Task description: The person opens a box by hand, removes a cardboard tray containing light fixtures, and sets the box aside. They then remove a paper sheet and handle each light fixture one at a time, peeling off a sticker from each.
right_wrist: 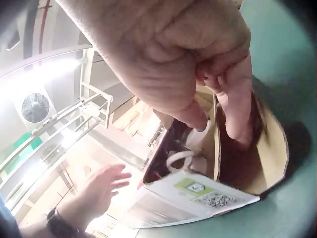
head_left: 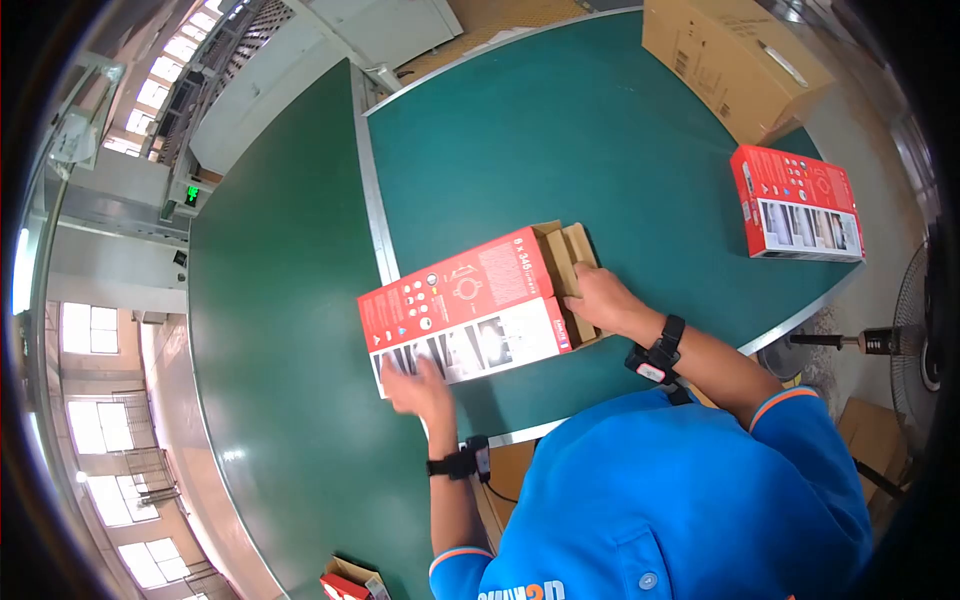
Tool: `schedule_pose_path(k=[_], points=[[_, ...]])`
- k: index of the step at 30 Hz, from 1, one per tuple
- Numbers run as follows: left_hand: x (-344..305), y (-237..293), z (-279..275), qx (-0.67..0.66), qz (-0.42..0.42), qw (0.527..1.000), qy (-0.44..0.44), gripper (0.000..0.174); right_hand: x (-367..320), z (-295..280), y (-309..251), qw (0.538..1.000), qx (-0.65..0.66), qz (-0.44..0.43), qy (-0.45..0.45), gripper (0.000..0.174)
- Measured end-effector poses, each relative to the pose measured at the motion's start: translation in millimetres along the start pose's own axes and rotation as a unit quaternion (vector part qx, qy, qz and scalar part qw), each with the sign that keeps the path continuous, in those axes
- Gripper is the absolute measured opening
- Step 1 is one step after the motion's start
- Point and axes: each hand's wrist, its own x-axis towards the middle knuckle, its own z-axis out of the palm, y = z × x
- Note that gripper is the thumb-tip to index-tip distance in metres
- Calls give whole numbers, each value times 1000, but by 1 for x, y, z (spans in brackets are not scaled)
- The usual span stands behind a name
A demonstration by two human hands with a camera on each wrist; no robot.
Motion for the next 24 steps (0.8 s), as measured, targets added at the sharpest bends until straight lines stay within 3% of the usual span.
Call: schedule_pose_path(k=[2,3,4,6,10,14,16,18,22,24], points=[[2,-30,-6,-12,-215,976,26,66,7,14,7,1000,9,21,5,35],[6,-37,-8,-38,-334,941,41,65,8,18,9,999,12,33,6,35],[11,-55,-7,-166,-386,907,15,62,9,19,10,999,10,39,4,35],[21,-82,-4,-414,-462,784,-37,57,8,16,8,998,34,60,-14,34],[33,-74,3,-478,-405,768,-131,36,6,18,8,999,33,40,17,33],[50,-64,8,-524,-397,745,-111,27,2,16,2,998,32,57,17,33],[64,-58,20,-537,-407,737,-59,25,-6,-1,-8,997,20,75,18,33],[82,-64,34,-515,-429,742,0,21,-14,-14,8,995,5,58,76,33],[130,-57,34,-519,-419,745,14,31,-57,-52,57,987,-30,48,151,33],[151,-57,58,-533,-383,754,1,36,-85,-58,71,983,23,76,164,32]])
